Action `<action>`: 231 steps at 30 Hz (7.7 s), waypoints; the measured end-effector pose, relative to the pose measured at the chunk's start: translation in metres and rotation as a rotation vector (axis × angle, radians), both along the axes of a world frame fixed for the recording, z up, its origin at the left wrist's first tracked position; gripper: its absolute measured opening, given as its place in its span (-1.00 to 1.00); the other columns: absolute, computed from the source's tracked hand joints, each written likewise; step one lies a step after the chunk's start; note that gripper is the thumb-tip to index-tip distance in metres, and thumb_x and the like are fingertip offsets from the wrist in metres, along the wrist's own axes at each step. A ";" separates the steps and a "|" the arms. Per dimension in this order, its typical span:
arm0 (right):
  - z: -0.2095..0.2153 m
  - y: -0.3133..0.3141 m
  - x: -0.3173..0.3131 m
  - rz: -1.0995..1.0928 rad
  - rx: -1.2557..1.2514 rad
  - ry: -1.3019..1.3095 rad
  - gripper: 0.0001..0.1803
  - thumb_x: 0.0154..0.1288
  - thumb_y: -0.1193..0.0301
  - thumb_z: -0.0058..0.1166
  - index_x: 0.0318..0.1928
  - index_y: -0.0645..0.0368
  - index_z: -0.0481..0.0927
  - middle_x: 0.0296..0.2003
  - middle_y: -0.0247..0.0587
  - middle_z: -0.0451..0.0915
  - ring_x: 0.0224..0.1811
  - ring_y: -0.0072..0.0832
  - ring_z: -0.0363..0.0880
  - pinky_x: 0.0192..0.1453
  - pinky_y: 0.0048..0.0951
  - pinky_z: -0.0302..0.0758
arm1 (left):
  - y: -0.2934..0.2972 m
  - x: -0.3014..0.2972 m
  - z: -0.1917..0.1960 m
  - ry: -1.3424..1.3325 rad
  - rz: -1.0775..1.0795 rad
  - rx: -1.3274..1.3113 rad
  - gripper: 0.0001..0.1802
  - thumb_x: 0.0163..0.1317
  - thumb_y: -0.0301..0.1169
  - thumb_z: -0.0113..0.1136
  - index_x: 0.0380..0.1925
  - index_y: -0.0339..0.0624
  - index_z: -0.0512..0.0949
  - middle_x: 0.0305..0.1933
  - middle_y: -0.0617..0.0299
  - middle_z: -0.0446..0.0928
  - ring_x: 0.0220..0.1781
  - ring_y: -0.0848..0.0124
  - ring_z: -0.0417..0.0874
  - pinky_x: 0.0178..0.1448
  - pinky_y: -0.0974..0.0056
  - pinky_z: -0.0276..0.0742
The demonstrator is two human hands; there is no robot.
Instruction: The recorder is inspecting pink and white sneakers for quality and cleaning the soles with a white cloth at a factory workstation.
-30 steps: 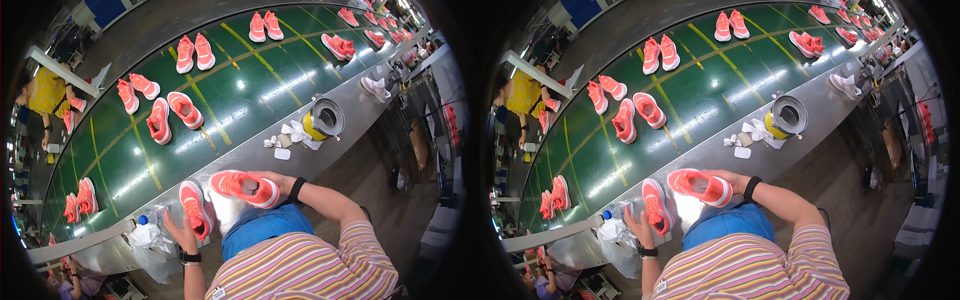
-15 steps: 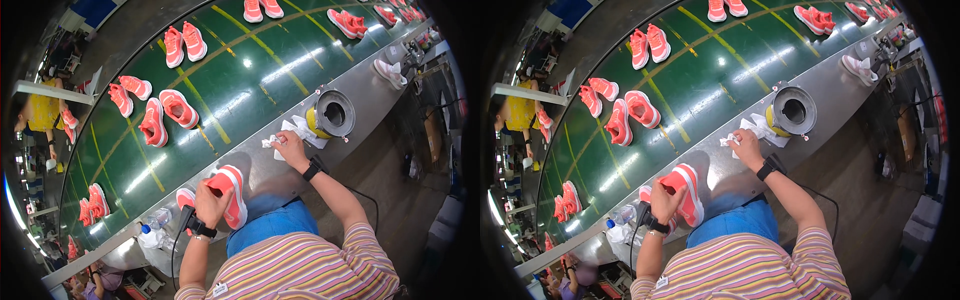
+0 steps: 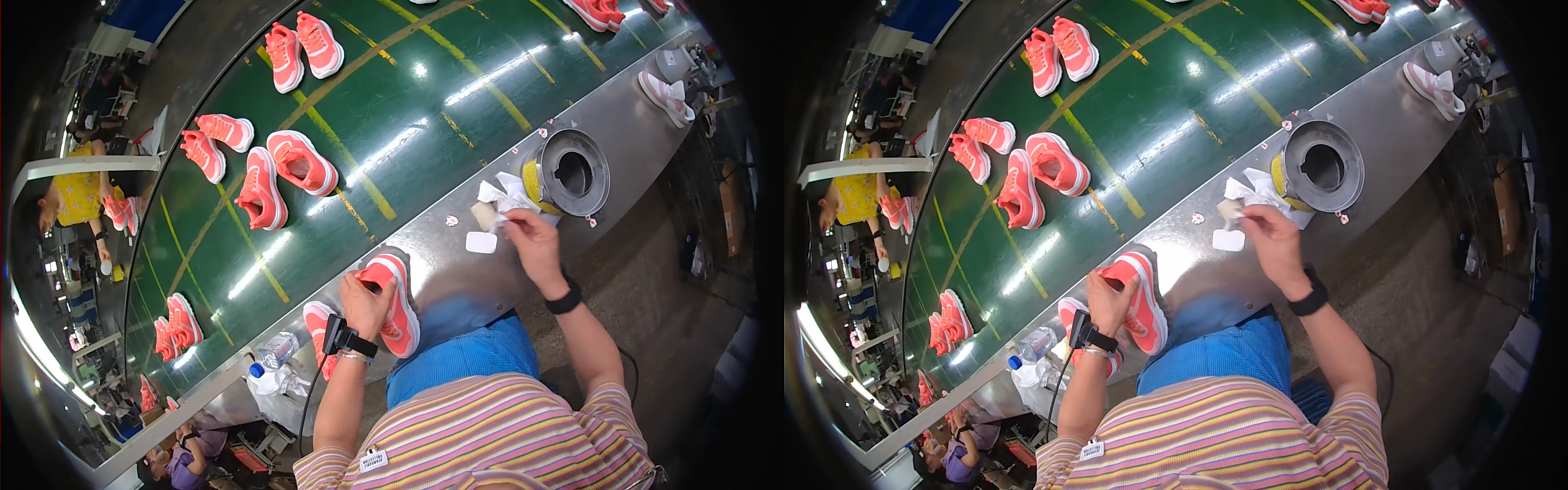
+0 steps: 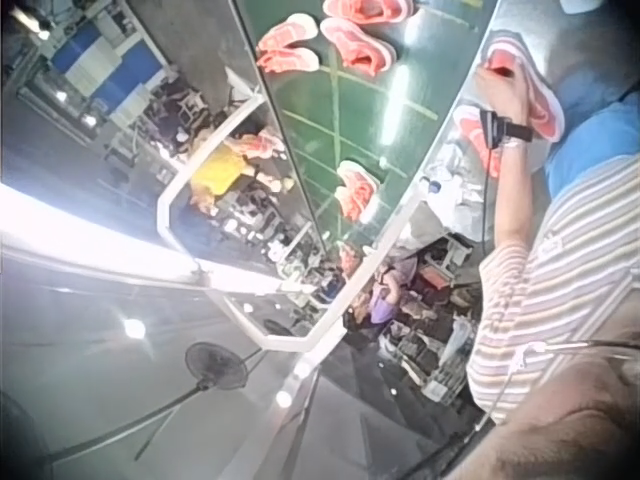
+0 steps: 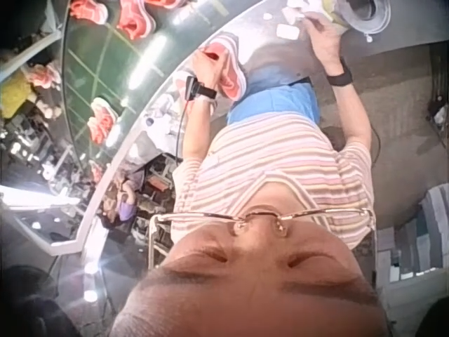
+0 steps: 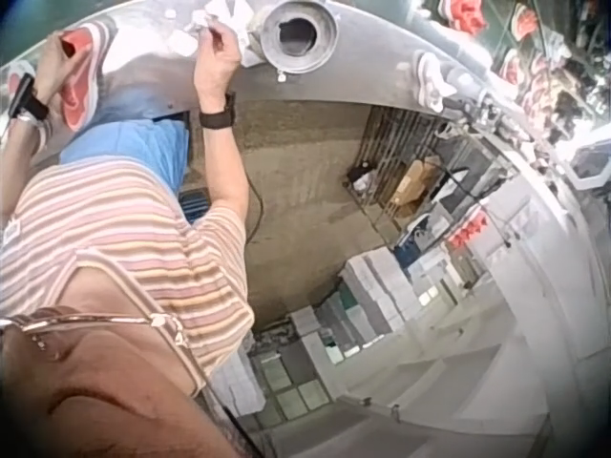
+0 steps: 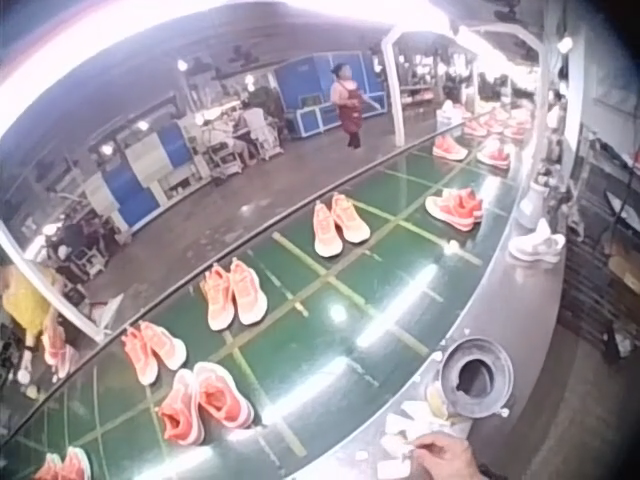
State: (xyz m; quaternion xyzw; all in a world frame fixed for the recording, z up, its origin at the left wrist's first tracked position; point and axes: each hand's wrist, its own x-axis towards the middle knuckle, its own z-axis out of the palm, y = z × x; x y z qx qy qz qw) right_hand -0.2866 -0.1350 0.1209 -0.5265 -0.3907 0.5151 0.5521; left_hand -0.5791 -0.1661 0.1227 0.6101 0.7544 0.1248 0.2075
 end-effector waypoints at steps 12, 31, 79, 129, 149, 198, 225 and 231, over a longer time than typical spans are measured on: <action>0.051 0.032 0.108 -0.250 -0.032 -0.362 -0.84 0.16 0.63 -0.05 -0.22 0.33 0.52 -0.31 -0.28 0.53 -0.32 -0.59 0.53 -0.19 -0.59 0.49 | -0.007 -0.017 0.004 -0.036 0.006 0.008 -0.45 -0.14 -0.20 0.39 -0.28 -0.40 0.39 -0.23 -0.13 0.40 -0.14 -0.03 0.45 -0.01 0.09 0.36; 0.067 0.037 0.074 -0.241 0.200 -0.592 -0.78 0.15 0.67 0.03 -0.17 0.27 0.52 -0.28 -0.31 0.51 -0.27 -0.60 0.50 -0.15 -0.59 0.45 | -0.003 -0.029 0.000 -0.263 -0.029 -0.126 -0.53 -0.12 -0.26 0.30 -0.32 -0.42 0.42 -0.28 -0.15 0.42 -0.24 -0.01 0.48 -0.08 0.10 0.37; -0.034 -0.026 -0.171 0.313 -0.332 0.140 -0.87 0.13 0.65 0.05 -0.27 0.30 0.57 -0.34 -0.27 0.50 -0.33 -0.63 0.52 -0.28 -0.63 0.49 | -0.019 -0.014 0.012 -0.165 -0.042 -0.064 -0.46 -0.05 -0.45 0.29 -0.10 -0.41 0.26 -0.12 -0.11 0.25 -0.07 0.04 0.34 0.01 0.16 0.33; -0.037 0.008 -0.175 0.479 -0.056 -0.138 -0.89 0.05 0.57 0.14 -0.34 0.24 0.61 -0.41 -0.19 0.54 -0.37 -0.39 0.53 -0.31 -0.46 0.45 | -0.020 -0.011 0.011 -0.128 -0.033 -0.093 -0.49 -0.06 -0.46 0.26 -0.13 -0.42 0.27 -0.16 -0.14 0.27 -0.10 0.00 0.33 0.01 0.10 0.31; -0.039 -0.081 -0.163 0.370 -0.066 -0.113 -0.92 0.07 0.62 0.08 -0.37 0.24 0.56 -0.42 -0.16 0.49 -0.38 -0.27 0.51 -0.28 -0.38 0.47 | -0.020 -0.017 0.014 -0.084 -0.040 -0.111 -0.53 -0.01 -0.49 0.22 -0.12 -0.42 0.26 -0.13 -0.05 0.21 -0.11 0.15 0.37 -0.13 0.26 0.47; -0.011 -0.032 -0.107 0.506 -0.228 -0.335 -0.93 0.12 0.56 0.04 -0.34 0.22 0.54 -0.41 -0.26 0.49 -0.39 -0.52 0.48 -0.28 -0.52 0.40 | -0.083 -0.032 0.024 0.056 -0.695 0.206 -0.55 -0.04 -0.42 0.04 -0.04 -0.07 0.42 -0.02 0.24 0.40 0.07 0.28 0.38 0.17 0.01 0.20; -0.016 -0.031 -0.110 0.541 0.393 -0.893 -0.79 0.00 0.64 0.05 -0.27 0.23 0.52 -0.19 -0.12 0.46 -0.09 -0.14 0.37 -0.03 -0.27 0.35 | -0.089 -0.036 0.033 0.115 -0.808 0.211 -0.51 -0.05 -0.44 0.10 0.00 0.03 0.43 0.04 0.26 0.39 0.11 0.32 0.38 0.17 -0.08 0.15; 0.052 -0.073 -0.134 0.776 0.426 -0.698 -0.59 -0.09 0.57 0.16 -0.12 0.10 0.53 -0.10 -0.16 0.43 -0.02 -0.20 0.36 0.07 -0.22 0.30 | -0.131 -0.075 0.075 -0.127 -0.398 0.294 -0.37 -0.13 -0.58 0.13 0.08 -0.07 0.37 0.06 0.07 0.35 0.14 0.09 0.33 0.19 -0.15 0.14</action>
